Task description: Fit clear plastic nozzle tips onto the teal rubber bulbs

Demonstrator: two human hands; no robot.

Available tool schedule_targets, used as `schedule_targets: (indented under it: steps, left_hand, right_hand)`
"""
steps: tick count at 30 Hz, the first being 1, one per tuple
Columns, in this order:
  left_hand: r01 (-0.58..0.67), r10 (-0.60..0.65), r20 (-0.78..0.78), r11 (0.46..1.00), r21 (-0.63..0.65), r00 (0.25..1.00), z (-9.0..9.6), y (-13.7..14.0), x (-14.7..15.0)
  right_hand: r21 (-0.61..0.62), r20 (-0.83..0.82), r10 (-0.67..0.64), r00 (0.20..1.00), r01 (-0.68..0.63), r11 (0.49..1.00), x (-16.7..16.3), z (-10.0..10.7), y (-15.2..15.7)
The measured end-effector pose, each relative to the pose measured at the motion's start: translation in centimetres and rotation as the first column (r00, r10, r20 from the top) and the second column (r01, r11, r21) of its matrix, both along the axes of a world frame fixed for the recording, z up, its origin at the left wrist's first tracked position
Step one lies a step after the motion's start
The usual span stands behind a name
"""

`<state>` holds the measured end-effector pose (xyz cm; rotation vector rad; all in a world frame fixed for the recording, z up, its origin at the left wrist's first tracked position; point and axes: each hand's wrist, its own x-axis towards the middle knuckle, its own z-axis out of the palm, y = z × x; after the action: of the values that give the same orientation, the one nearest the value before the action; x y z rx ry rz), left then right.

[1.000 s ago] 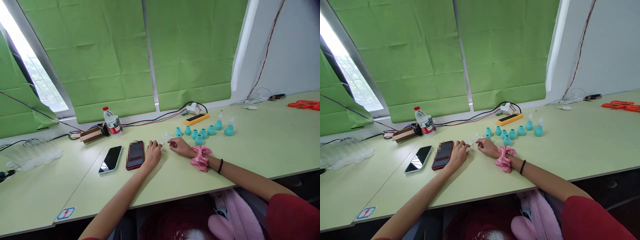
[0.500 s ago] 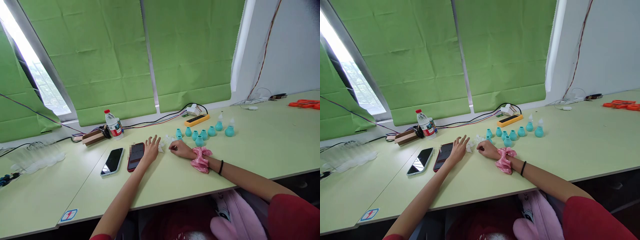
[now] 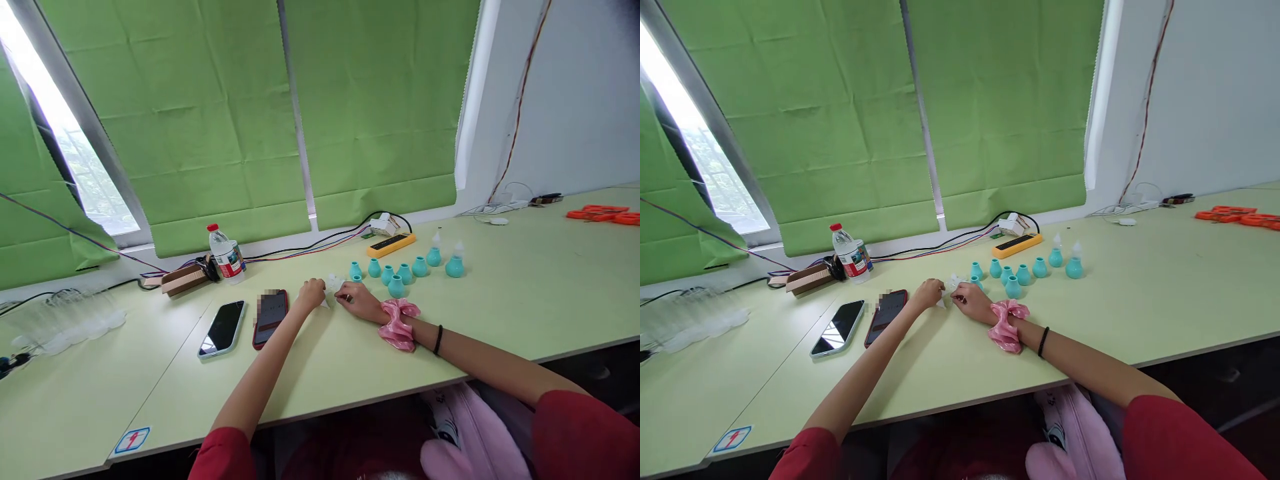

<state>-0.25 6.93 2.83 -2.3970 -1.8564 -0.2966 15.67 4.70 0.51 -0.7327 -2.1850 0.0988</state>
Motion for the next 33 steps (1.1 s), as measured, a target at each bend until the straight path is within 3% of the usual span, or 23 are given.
schedule_targets:
  steps: [6,9,11,15,22,27,33]
  left_hand:
    - [-0.048,0.039,0.079,0.992,0.117,0.996,0.5,-1.5,-0.6]
    - [0.046,-0.078,0.155,0.978,0.204,0.985,0.2,-3.6,-0.8]
    - [0.151,-0.189,0.214,0.971,0.185,0.958,-0.3,-5.0,-0.7]
    - [0.175,-0.207,0.323,0.977,0.126,0.924,-1.2,-6.7,-0.1]
    - [0.251,-0.253,0.388,0.966,0.057,0.886,-1.2,-6.6,0.0]
    - [0.297,-0.276,0.488,0.954,0.036,0.828,-1.2,-6.6,-0.1]
    - [0.304,-0.259,0.513,0.953,-0.004,0.818,-1.0,-6.5,0.0]
  right_hand:
    - [-0.067,-0.185,0.034,0.982,-0.047,0.997,0.0,0.3,-0.3]
    - [-0.214,-0.326,0.035,0.945,-0.110,0.971,0.0,0.0,-0.2]
    - [-0.316,-0.397,0.025,0.918,-0.162,0.935,0.0,-0.2,0.0]
    - [-0.469,-0.454,0.029,0.891,-0.266,0.842,0.1,-0.4,0.1]
    - [-0.535,-0.356,0.156,0.921,-0.338,0.775,0.5,0.2,-0.4]
    - [-0.501,-0.232,0.196,0.953,-0.290,0.816,0.4,0.2,-0.6]
    - [-0.427,-0.170,0.196,0.966,-0.252,0.868,0.4,-0.2,-0.7]
